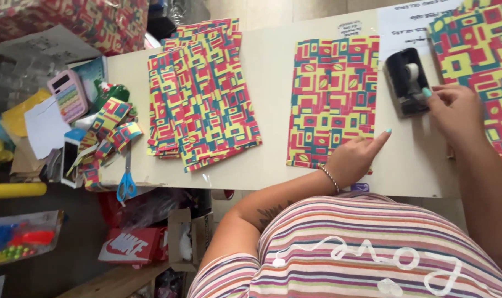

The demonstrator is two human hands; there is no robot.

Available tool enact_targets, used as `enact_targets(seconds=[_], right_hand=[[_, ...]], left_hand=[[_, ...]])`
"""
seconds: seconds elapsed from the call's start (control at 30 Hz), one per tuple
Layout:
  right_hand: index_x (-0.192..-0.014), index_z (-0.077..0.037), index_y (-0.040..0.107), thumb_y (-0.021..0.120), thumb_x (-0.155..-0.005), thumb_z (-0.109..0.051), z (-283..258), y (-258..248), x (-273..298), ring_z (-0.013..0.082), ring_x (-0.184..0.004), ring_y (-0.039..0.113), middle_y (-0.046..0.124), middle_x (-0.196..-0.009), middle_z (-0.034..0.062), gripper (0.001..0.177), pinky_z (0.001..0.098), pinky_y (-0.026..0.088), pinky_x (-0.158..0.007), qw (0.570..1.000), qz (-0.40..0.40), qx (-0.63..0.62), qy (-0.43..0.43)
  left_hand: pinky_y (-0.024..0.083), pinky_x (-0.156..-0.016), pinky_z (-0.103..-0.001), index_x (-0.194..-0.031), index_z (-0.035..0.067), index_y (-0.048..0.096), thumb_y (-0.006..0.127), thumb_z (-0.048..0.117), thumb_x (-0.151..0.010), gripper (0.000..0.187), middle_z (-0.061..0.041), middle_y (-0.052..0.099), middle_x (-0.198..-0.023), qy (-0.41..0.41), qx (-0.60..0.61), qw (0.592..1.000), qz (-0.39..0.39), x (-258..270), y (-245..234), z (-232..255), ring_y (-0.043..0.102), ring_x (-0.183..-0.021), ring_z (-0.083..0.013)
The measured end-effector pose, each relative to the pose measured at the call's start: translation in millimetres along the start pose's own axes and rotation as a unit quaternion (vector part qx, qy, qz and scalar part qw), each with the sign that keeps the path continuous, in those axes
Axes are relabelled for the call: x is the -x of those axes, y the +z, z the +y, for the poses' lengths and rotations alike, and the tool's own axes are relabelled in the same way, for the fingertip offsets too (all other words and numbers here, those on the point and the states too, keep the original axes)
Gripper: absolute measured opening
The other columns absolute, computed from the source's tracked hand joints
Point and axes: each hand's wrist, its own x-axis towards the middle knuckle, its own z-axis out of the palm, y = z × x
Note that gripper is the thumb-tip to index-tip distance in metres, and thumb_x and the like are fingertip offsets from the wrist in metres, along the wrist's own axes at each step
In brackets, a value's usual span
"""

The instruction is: The person folds a sheet of patterned wrapping paper over an unseen item on a table. They use a tape dispenser to apply adhesive tape to secure the folded edges of the paper. The person repeats this process for multiple items, stacking the finished wrapped packages.

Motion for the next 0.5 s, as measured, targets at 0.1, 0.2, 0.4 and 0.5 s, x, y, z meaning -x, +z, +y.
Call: enact_targets(seconds=[0.1, 0.2, 0.4, 0.5], right_hand=[[-0.108, -0.002, 0.082, 0.062, -0.111, -0.017, -24.5, -15.3, -6.0, 0.0377, -0.127, 0.05, 0.069, -0.133, 0.0125, 0.025, 0.0525, 0.04, -0.098, 0.998, -0.007, -0.007, 0.063], [-0.103, -0.013, 0.083, 0.061, -0.103, -0.022, -20.0, -10.0, -20.0, 0.0437, -0.122, 0.041, 0.063, -0.141, 0.0068, 0.024, 0.0563, 0.033, -0.102, 0.994, -0.004, 0.016, 0.11], [-0.098, -0.011, 0.082, 0.06, -0.096, -0.043, -52.4, -20.0, -26.8, 0.0392, -0.136, 0.034, 0.052, -0.158, -0.005, 0.038, 0.0569, 0.026, -0.107, 0.971, -0.09, 0.023, 0.219], [-0.09, -0.011, 0.082, 0.066, -0.096, -0.039, -45.0, -20.0, -23.3, 0.0372, -0.133, 0.035, 0.057, -0.152, -0.0059, 0.032, 0.0546, 0.031, -0.102, 0.977, -0.071, 0.0, 0.2]], left_hand=[[0.055, -0.082, -0.045, -0.145, 0.012, 0.05, 0.064, 0.023, -0.098, 0.051, -0.006, 0.072, -0.112, -0.036, 0.05, 0.998, 0.026, -36.0, 1.6, 4.6, 0.067, -0.099, -0.0328], [0.056, -0.085, -0.049, -0.143, 0.015, 0.046, 0.061, 0.036, -0.097, 0.053, -0.006, 0.071, -0.122, -0.079, 0.099, 0.99, 0.053, -75.7, 4.0, 0.2, 0.068, -0.108, -0.0354], [0.054, -0.063, -0.05, -0.149, 0.013, 0.039, 0.064, 0.037, -0.094, 0.065, -0.013, 0.074, -0.102, -0.109, 0.096, 0.988, 0.058, -97.1, 35.9, -16.5, 0.071, -0.088, -0.0363], [0.051, -0.054, -0.045, -0.15, 0.019, 0.041, 0.063, 0.034, -0.098, 0.059, -0.013, 0.066, -0.087, -0.093, 0.063, 0.992, 0.065, -95.0, 35.0, -19.2, 0.067, -0.071, -0.0327]])
